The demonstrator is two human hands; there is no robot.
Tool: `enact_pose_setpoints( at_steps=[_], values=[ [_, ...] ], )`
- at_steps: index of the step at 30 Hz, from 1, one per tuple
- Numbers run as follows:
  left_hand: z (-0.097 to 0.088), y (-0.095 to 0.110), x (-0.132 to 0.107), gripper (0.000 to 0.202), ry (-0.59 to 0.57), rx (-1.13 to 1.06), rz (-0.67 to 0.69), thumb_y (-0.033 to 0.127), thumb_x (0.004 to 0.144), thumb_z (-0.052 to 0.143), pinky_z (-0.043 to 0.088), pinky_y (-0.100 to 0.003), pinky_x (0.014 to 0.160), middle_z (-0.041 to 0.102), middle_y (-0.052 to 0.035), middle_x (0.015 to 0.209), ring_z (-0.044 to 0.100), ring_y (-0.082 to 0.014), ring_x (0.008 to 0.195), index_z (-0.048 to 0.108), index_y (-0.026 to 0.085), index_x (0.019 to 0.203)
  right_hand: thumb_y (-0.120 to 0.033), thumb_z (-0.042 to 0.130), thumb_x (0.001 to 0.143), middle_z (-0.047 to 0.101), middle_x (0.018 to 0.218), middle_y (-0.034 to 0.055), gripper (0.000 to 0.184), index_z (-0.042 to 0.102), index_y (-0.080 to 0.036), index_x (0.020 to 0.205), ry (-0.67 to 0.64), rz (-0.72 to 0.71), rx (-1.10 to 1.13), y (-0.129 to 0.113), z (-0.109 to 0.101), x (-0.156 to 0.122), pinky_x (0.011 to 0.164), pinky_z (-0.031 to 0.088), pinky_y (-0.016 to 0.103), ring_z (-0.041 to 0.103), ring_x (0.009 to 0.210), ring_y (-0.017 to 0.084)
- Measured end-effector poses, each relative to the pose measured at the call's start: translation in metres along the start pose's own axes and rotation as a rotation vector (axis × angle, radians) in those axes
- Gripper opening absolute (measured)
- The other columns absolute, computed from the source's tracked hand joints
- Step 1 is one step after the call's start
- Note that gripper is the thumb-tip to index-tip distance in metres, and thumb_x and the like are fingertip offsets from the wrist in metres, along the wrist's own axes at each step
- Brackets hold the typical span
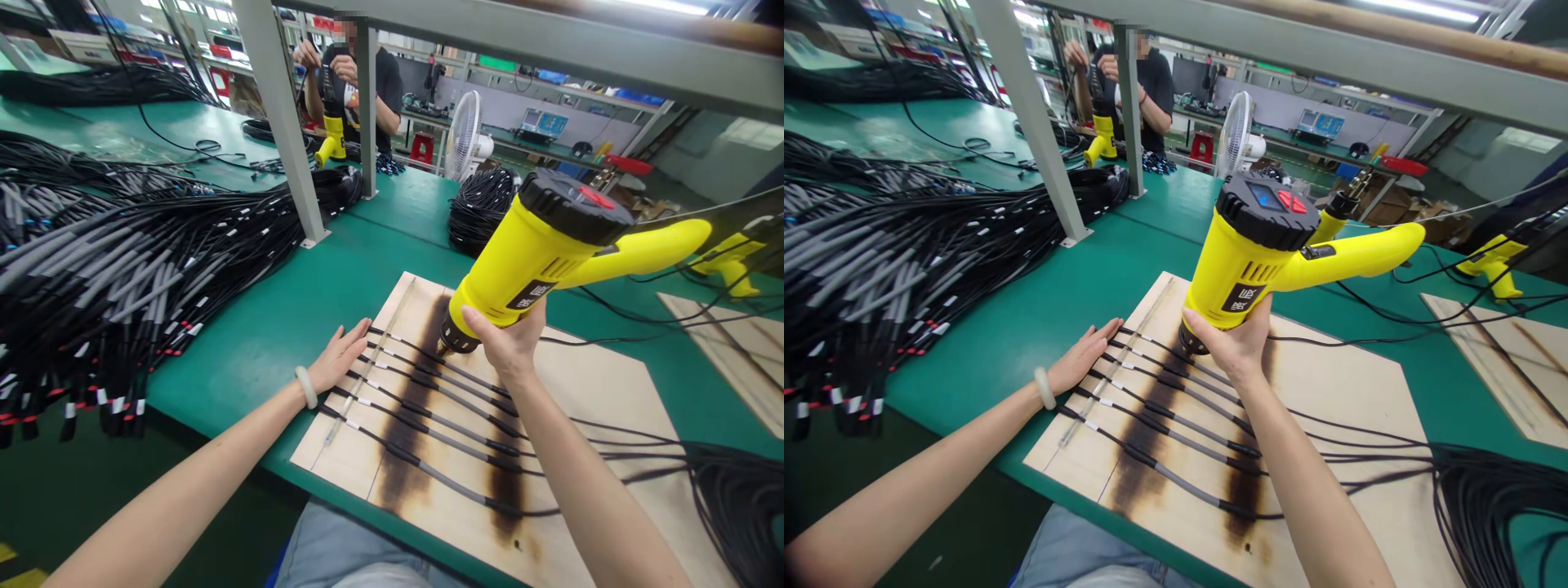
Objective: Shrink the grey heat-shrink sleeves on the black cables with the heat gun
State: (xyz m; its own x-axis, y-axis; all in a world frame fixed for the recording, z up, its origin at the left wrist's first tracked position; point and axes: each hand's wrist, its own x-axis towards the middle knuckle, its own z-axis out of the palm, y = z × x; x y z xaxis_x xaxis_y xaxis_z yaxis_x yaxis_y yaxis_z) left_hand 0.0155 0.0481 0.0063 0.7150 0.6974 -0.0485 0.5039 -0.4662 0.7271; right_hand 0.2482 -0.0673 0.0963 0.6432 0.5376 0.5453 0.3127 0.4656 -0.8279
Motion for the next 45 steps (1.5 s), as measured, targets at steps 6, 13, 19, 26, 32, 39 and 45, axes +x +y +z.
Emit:
enact_pose_setpoints(
  at_steps=[6,13,19,26,32,39,45],
  values=[
    [0.0002,0.0003,-0.0008,0.070,0.006,0.015,0.005,0.056,0.087,0.014,0.002,-0.042,0.116,0.027,-0.0048,0.148,0.023,-0.0181,0.138,0.018,0.016,0.145,-0.032,0.085,0.049,0.057,0.103,0.0069,0.070,0.048,-0.021,0.106,0.012,-0.013,-0.006,0.0036,0.0022,0.0009,0.086,0.050,0.048,0.060,0.095,0.027],
    [0.0006,-0.0020,-0.0006,0.066,0.007,0.033,0.014,0.053,0.089,0.015,0.004,-0.043,0.116,0.028,-0.0037,0.148,0.024,-0.0182,0.138,0.018,0.019,0.145,-0.032,0.084,0.050,0.057,0.105,0.0068,0.071,0.047,-0.021,0.108,-0.009,-0.033,-0.019,0.0033,0.0027,0.0006,0.085,0.050,0.045,0.060,0.095,0.025],
    [0.0015,-0.0018,-0.0003,0.070,0.004,0.027,0.008,0.057,0.087,0.013,0.002,-0.042,0.116,0.027,-0.0052,0.148,0.023,-0.0179,0.138,0.018,0.018,0.145,-0.033,0.084,0.049,0.059,0.103,0.0066,0.069,0.048,-0.020,0.107,0.000,-0.040,-0.023,0.0019,0.0050,0.0007,0.085,0.050,0.042,0.060,0.094,0.024],
    [0.0021,-0.0010,-0.0003,0.076,0.001,0.019,-0.003,0.059,0.086,0.012,0.000,-0.041,0.116,0.027,-0.0076,0.149,0.022,-0.0183,0.139,0.017,0.012,0.145,-0.033,0.084,0.050,0.058,0.102,0.0064,0.068,0.047,-0.021,0.106,-0.010,-0.030,-0.004,0.0021,0.0072,0.0007,0.083,0.051,0.044,0.061,0.092,0.025],
    [0.0016,0.0007,-0.0016,0.073,-0.002,0.022,0.000,0.058,0.087,0.013,0.001,-0.042,0.117,0.027,-0.0061,0.149,0.024,-0.0188,0.138,0.018,0.015,0.145,-0.034,0.084,0.050,0.059,0.102,0.0064,0.068,0.047,-0.021,0.106,-0.027,-0.012,0.001,0.0017,0.0075,0.0003,0.082,0.052,0.043,0.062,0.092,0.025],
    [0.0018,0.0014,-0.0020,0.071,-0.004,0.020,0.000,0.054,0.087,0.014,0.000,-0.042,0.116,0.026,-0.0087,0.149,0.024,-0.0180,0.138,0.018,0.010,0.143,-0.032,0.085,0.047,0.060,0.100,0.0056,0.070,0.047,-0.021,0.104,-0.025,-0.058,0.011,0.0054,0.0092,0.0013,0.078,0.054,0.043,0.063,0.088,0.025],
    [0.0016,0.0008,-0.0021,0.071,-0.009,0.024,0.003,0.053,0.087,0.015,0.001,-0.043,0.116,0.027,-0.0094,0.149,0.023,-0.0187,0.138,0.019,0.010,0.143,-0.032,0.085,0.048,0.061,0.095,0.0054,0.066,0.048,-0.020,0.101,-0.018,-0.101,-0.023,0.0015,0.0102,0.0005,0.078,0.053,0.042,0.063,0.087,0.025]
  ],
)
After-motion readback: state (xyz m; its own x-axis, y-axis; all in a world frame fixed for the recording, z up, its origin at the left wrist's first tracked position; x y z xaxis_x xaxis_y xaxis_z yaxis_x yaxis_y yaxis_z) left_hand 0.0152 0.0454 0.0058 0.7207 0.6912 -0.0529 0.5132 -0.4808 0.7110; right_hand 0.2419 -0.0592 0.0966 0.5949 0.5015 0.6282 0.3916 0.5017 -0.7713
